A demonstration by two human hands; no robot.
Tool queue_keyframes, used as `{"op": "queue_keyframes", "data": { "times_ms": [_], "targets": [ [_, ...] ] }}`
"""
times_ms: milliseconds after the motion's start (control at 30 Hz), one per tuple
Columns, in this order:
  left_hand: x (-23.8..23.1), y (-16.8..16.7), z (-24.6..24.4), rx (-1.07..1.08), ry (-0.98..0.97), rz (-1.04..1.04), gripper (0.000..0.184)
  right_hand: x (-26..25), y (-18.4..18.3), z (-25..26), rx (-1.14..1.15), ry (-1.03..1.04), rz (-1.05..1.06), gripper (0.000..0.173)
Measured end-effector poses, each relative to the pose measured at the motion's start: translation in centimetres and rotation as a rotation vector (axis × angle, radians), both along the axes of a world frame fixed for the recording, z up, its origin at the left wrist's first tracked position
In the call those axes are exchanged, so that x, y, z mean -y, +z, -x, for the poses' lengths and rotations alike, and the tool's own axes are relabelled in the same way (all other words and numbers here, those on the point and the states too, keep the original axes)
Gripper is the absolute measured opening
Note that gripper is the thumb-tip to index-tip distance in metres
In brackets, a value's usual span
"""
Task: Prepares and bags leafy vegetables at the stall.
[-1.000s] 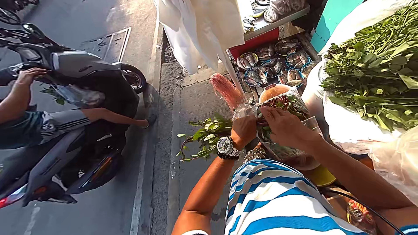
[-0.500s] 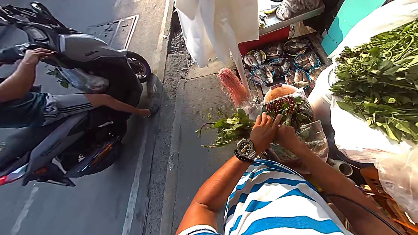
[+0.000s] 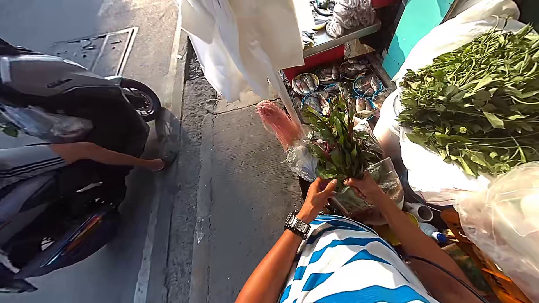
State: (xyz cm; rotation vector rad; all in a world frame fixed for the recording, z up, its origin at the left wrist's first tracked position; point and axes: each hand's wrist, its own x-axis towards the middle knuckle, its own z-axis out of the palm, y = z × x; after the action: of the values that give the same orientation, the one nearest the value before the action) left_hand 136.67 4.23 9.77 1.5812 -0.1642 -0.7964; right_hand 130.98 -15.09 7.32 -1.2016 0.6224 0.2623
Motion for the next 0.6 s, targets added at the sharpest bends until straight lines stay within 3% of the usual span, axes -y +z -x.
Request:
{"op": "queue_keyframes", "data": {
  "times_ms": [167, 367, 600],
  "targets": [
    [1.7, 0.2, -1.1, -0.052, 0.270, 0.279, 0.023, -1.6, 1.3, 0.7, 0.028, 0.089, -0.050, 0.006],
    [1.5, 0.5, -1.4, -0.072, 0.244, 0.404, 0.019, -1.4, 1.4, 0.8, 0.151, 0.146, -0.034, 0.014],
    [1.3, 0.9, -1.9, -0.041, 0.247, 0.436, 0.044, -1.5, 1.5, 1.0, 0.232, 0.154, 0.007, 0.010]
  ]
}}
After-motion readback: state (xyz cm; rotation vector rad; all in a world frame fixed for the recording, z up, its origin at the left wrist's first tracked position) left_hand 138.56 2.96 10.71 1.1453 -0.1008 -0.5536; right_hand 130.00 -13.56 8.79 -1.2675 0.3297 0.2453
